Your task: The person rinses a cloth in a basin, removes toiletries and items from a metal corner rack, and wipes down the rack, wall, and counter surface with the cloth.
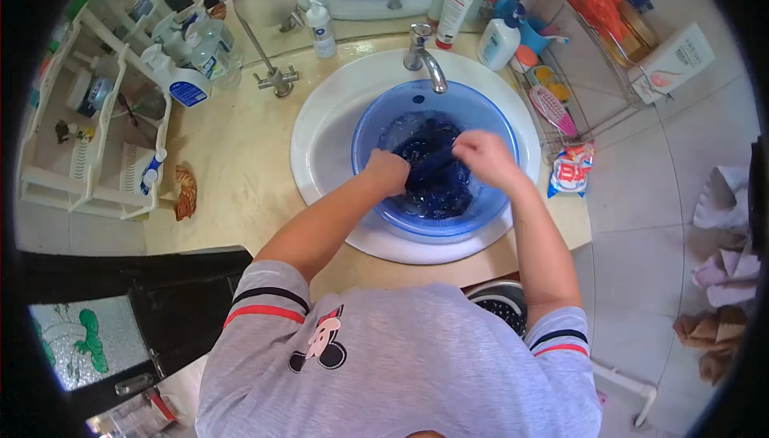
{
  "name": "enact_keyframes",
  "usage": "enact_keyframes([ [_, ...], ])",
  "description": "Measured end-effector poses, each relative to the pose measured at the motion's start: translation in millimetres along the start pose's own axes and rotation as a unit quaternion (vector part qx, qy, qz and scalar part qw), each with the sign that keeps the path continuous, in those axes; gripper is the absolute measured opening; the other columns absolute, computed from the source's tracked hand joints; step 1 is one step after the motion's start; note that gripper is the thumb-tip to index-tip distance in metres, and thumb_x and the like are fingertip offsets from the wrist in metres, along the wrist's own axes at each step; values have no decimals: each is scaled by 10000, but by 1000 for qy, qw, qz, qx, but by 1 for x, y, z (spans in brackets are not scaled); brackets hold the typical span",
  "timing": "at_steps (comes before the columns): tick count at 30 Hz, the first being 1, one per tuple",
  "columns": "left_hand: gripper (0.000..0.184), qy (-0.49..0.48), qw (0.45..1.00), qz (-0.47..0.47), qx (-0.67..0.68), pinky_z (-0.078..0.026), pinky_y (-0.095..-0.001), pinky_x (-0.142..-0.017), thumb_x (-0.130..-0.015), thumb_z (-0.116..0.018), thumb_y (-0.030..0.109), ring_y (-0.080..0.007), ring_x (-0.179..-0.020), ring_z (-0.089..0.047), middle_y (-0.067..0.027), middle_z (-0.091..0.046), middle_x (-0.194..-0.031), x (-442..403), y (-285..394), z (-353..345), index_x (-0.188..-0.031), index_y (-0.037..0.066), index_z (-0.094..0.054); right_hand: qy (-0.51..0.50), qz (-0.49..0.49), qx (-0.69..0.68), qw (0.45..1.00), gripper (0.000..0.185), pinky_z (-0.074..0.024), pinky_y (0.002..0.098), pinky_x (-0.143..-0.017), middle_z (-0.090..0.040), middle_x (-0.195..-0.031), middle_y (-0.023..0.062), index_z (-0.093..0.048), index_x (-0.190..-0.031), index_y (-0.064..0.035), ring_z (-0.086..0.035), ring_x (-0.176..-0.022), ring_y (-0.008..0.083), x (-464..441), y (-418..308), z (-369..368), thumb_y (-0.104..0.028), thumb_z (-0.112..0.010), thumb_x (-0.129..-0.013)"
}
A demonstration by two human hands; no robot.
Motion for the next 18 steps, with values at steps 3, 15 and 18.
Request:
enact_keyframes([
  [3,319,81,986,-4,145,-498,-426,-774,-736,-645,263,-338,-893,-647,-173,-678,-907,3,-27,26,-977,53,-647,139,-93,-215,962,169,-509,291,-675,-649,-817,71,-639,-929,-5,-657,-776,167,25,-7,76,-160,-589,-884],
  [15,221,359,669,-214,614,-481,-278,-742,-885,-581,128,-130,-825,-576,-13,-605,-903,117,-56,316,-1097,68,-584,376,58,-343,858,175,-537,271,-710,-674,-926,79,-606,-1004,2,-677,-826,170,41,-95,211,-148,-576,-918],
  [18,211,375,641,-222,632,-495,-293,-747,-893,-571,95,-147,-828,-592,-27,-618,-925,131,-56,338,-1103,71,-584,384,105,-370,839,162,-529,260,-696,-663,-864,60,-610,-1005,-4,-672,-803,161,37,-95,220,-139,-573,-924],
])
Point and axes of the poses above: each hand's wrist, its own x-axis away from the middle knuckle, its own z-axis out of the back of the hand, y = z × x, the point moved 9 cm from there along -x, towards the middle knuckle
